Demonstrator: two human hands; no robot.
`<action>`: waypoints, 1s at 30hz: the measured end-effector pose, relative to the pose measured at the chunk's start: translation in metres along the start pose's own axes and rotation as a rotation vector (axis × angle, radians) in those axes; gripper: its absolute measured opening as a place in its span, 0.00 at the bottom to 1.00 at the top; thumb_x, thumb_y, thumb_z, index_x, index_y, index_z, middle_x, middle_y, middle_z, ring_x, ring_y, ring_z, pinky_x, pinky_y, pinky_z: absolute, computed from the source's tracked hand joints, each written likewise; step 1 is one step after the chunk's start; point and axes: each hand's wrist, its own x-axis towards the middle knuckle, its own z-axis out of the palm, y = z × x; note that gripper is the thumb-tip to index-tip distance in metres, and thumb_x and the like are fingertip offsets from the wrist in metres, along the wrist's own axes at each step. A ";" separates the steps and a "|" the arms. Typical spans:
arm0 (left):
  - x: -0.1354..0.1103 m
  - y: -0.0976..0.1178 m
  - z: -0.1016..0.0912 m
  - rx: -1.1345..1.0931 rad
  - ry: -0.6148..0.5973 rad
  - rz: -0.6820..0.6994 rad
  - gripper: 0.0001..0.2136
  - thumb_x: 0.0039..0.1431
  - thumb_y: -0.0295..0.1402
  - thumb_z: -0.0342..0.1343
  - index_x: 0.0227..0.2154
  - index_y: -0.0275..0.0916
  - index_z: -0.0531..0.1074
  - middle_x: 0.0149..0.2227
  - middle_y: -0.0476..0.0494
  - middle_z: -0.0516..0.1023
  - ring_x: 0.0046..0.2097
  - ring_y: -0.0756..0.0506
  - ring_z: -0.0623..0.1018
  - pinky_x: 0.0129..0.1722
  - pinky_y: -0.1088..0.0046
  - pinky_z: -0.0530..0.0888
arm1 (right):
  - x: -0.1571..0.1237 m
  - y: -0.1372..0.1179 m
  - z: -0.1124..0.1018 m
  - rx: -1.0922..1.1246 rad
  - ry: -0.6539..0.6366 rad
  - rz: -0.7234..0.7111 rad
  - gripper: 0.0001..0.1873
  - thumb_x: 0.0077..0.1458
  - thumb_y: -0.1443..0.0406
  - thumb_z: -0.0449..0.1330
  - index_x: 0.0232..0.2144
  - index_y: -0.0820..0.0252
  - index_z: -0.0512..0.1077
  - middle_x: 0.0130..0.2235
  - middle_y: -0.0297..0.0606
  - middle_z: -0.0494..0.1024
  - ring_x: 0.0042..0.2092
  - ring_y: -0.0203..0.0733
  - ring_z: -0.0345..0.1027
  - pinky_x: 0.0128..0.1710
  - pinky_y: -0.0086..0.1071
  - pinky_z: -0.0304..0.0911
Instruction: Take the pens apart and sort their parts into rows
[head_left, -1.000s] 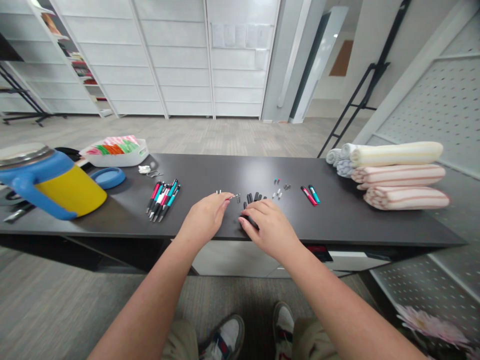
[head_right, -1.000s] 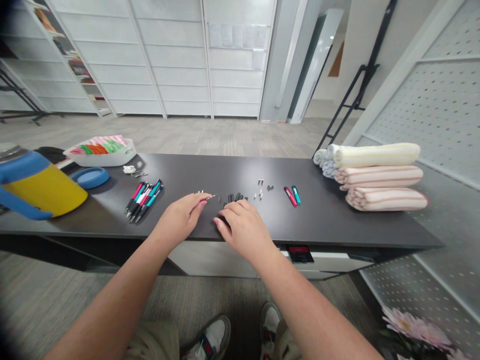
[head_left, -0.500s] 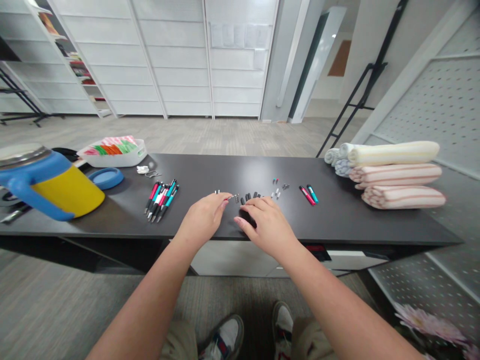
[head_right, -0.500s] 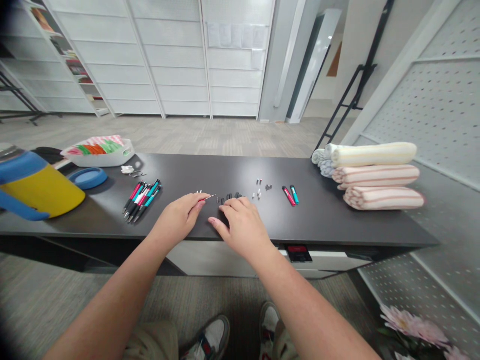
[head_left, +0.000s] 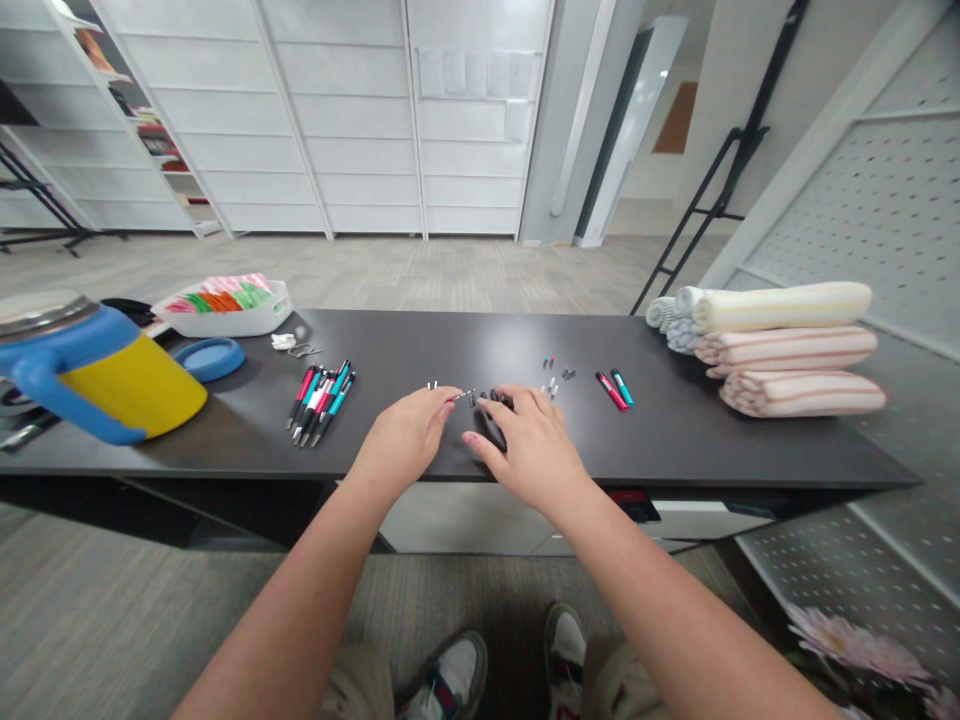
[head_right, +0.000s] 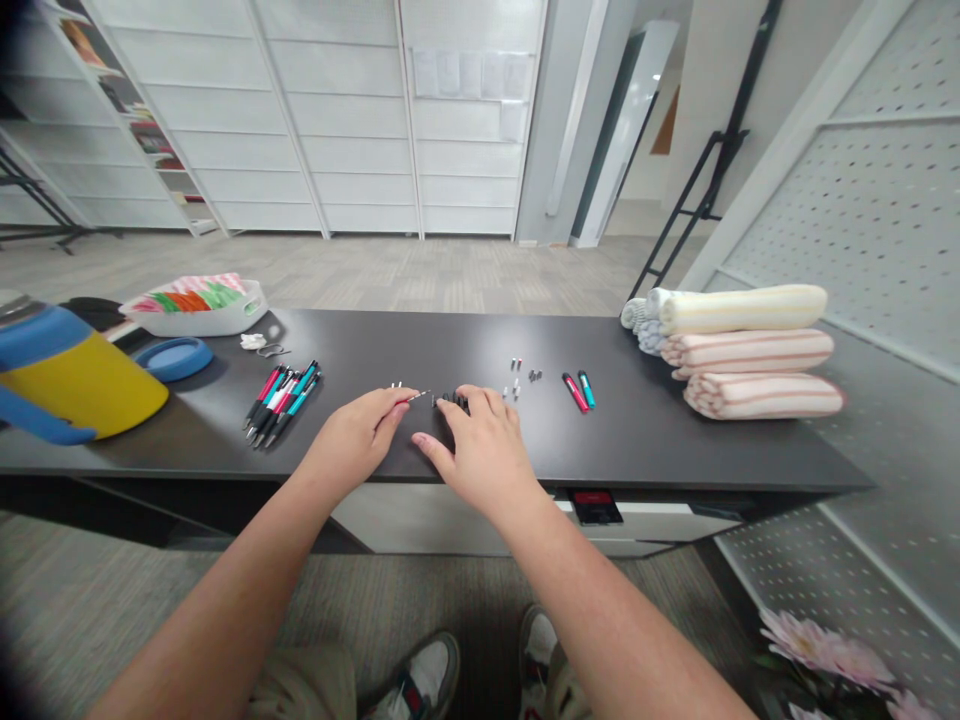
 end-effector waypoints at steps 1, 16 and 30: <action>0.000 0.000 0.000 -0.003 -0.002 -0.003 0.15 0.75 0.33 0.47 0.55 0.42 0.76 0.53 0.42 0.83 0.54 0.41 0.82 0.57 0.62 0.77 | 0.000 -0.001 0.000 -0.015 -0.001 0.021 0.29 0.67 0.43 0.56 0.60 0.52 0.76 0.63 0.50 0.71 0.64 0.60 0.59 0.61 0.56 0.60; 0.000 0.001 -0.001 -0.012 -0.008 -0.009 0.14 0.75 0.33 0.47 0.55 0.42 0.75 0.53 0.42 0.83 0.54 0.41 0.81 0.57 0.62 0.76 | 0.002 -0.004 -0.001 -0.075 -0.071 0.076 0.32 0.69 0.42 0.51 0.64 0.51 0.71 0.65 0.48 0.71 0.65 0.60 0.57 0.61 0.57 0.55; -0.001 0.001 -0.002 -0.010 -0.001 -0.003 0.15 0.75 0.34 0.46 0.55 0.42 0.76 0.53 0.41 0.83 0.54 0.42 0.82 0.57 0.62 0.77 | -0.001 0.001 0.006 -0.040 0.039 0.046 0.32 0.68 0.44 0.54 0.63 0.56 0.69 0.64 0.53 0.71 0.64 0.63 0.59 0.62 0.59 0.56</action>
